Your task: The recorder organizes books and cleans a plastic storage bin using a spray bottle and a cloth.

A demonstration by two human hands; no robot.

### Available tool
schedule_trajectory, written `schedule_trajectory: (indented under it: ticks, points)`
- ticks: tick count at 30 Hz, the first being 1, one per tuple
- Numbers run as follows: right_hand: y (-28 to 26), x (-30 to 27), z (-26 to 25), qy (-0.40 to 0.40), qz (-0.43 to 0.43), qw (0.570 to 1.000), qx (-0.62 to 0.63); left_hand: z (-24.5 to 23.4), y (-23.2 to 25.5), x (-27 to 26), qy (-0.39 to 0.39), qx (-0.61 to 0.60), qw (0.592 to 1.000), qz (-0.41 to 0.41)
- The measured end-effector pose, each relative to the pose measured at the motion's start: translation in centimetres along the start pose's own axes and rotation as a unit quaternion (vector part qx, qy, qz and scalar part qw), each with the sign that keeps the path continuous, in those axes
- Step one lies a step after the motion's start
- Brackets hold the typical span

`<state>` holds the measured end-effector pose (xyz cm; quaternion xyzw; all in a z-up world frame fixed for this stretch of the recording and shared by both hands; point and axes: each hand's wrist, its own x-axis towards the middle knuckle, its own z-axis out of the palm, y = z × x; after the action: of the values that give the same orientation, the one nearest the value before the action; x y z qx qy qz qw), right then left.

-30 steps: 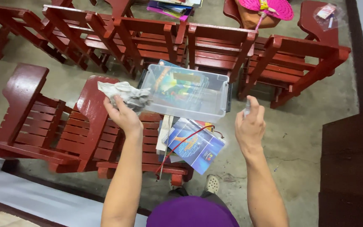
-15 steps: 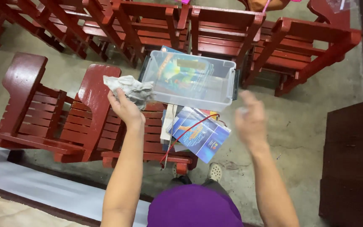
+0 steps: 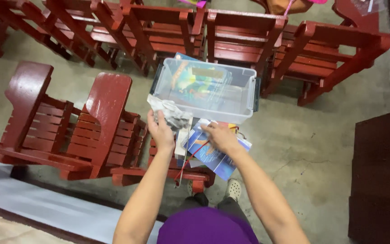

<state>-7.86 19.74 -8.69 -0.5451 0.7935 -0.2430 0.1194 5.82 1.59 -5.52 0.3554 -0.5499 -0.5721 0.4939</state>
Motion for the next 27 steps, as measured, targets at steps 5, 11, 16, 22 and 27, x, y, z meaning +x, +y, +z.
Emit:
schedule_trajectory:
  ticks: [5, 11, 16, 22, 27]
  points:
    - [-1.5, -0.9, 0.1, 0.04, -0.023, 0.999, -0.027, -0.6, -2.1, 1.8, 0.002, -0.093, 0.995, -0.031]
    - [-0.8, -2.0, -9.1, 0.448, 0.089, 0.879, -0.139, -1.2, 3.4, 3.4, 0.011, -0.117, 0.991, -0.056]
    - [8.8, 1.6, -9.7, 0.268, 0.382, 0.768, 0.439, 4.6, 4.6, 6.5, -0.09, 0.116, 0.981, 0.123]
    - [14.4, 2.5, -3.1, 0.038, 0.373, 0.588, 0.717, 11.9, -4.3, 9.6, -0.209, 0.286, 0.918, 0.178]
    - [15.1, -3.6, 0.7, 0.2, 0.227, 0.534, 0.79, 14.7, 2.8, 4.3, -0.194, 0.581, 0.745, 0.265]
